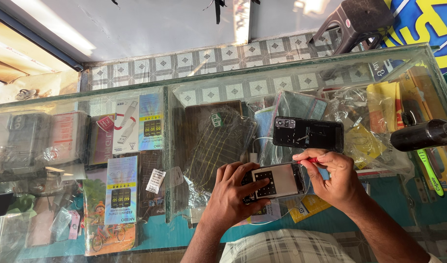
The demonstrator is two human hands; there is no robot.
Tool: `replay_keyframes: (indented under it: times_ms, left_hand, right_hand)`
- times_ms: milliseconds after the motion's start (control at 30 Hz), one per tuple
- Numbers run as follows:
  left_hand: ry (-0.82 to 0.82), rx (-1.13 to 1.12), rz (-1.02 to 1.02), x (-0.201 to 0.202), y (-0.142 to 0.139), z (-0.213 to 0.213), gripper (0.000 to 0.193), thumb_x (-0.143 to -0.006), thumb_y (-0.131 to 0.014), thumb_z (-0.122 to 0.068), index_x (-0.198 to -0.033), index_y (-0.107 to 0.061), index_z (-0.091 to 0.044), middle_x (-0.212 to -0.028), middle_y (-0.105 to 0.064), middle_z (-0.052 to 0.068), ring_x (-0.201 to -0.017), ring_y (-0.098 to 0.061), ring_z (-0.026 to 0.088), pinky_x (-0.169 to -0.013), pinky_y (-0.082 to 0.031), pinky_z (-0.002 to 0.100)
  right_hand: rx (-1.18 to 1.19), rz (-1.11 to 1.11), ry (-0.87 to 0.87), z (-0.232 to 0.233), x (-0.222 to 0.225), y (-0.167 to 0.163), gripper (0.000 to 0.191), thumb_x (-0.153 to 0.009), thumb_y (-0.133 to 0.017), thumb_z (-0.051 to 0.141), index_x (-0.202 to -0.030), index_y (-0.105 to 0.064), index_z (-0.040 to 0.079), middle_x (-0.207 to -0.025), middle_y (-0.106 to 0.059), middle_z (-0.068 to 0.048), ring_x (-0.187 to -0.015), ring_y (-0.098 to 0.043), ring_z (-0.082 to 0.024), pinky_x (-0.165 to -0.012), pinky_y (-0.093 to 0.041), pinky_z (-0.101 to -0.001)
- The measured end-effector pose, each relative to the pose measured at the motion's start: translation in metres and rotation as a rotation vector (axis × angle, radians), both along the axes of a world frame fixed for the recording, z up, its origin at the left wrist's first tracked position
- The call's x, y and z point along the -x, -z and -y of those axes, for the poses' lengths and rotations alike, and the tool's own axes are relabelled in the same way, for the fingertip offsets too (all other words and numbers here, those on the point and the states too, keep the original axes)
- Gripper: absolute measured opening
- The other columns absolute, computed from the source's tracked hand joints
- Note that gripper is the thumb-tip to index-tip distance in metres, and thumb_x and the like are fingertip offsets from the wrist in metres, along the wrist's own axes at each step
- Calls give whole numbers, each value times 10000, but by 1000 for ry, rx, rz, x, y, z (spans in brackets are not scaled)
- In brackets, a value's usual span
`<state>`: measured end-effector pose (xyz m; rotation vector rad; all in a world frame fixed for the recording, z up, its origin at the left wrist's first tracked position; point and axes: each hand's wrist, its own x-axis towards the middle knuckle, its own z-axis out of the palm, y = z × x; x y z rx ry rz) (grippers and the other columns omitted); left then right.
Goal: The person removes the back cover of a smartphone and uses a red plastic pry tool to carefully separate the internal components from the frame. They repeatedly pry along the edges and lift the internal assembly to disconnect or inspect parts. The back cover is placed on the counter, and the phone remains open with the internal assembly partially lifted.
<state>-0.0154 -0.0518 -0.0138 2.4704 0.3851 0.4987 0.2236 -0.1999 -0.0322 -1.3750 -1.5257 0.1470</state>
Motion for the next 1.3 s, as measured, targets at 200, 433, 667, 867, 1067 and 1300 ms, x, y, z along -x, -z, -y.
replay_keyframes:
  times_ms: [200, 433, 667, 867, 1067, 1300]
  left_hand:
    - [4, -1, -7, 0, 0, -1, 482, -732, -886, -453, -1148, -808, -220, -1335, -652, 77, -1278, -559, 301, -1108, -412, 512]
    - [0, -2, -10, 0, 0, 0, 485, -730, -886, -460, -1145, -808, -222, -1333, -651, 77, -1273, -561, 298, -1110, -413, 512]
    - [0, -4, -16, 0, 1, 0, 477, -732, -882, -462, -1139, -807, -225, -1338, -648, 75, -1277, -559, 301, -1112, -412, 515]
    - [-1, -9, -14, 0, 2, 0, 474, -741, -881, -465, -1143, -806, -225, -1339, -649, 77, -1274, -560, 303, -1112, -411, 518]
    - [-10, -14, -10, -1, 1, 0, 479, -732, -883, -463, -1143, -807, -228, -1341, -652, 70, -1277, -561, 298, -1109, -409, 509]
    - [-12, -11, 3, -2, -7, 0, 476, -699, -914, -414, -1119, -813, -216, -1325, -655, 66, -1274, -565, 286, -1117, -395, 517]
  right_hand:
    - [-16, 48, 22, 1, 1, -2, 527, -937, -638, -106, -1268, -275, 85, -1129, -699, -237, -1044, -766, -256, -854, -668, -328]
    - [-13, 21, 10, -1, 4, -6, 519, -940, -639, -102, -1279, -287, 72, -1146, -707, -225, -1055, -766, -248, -879, -662, -328]
    - [175, 6, 76, 1, 8, -12, 489, -861, -685, -118, -1232, -444, 91, -1064, -750, -226, -975, -791, -278, -805, -692, -355]
    - [-35, 77, 10, -2, 7, -6, 533, -928, -660, -86, -1297, -302, 57, -1133, -703, -218, -1052, -761, -273, -889, -671, -367]
    - [-4, 39, -75, -7, 7, -13, 518, -963, -598, -108, -1306, -272, 104, -1224, -697, -232, -1109, -767, -267, -890, -678, -341]
    - [12, 194, 68, -17, 16, -21, 610, -847, -781, 8, -1312, -397, 105, -1092, -620, -178, -965, -714, -262, -758, -642, -333]
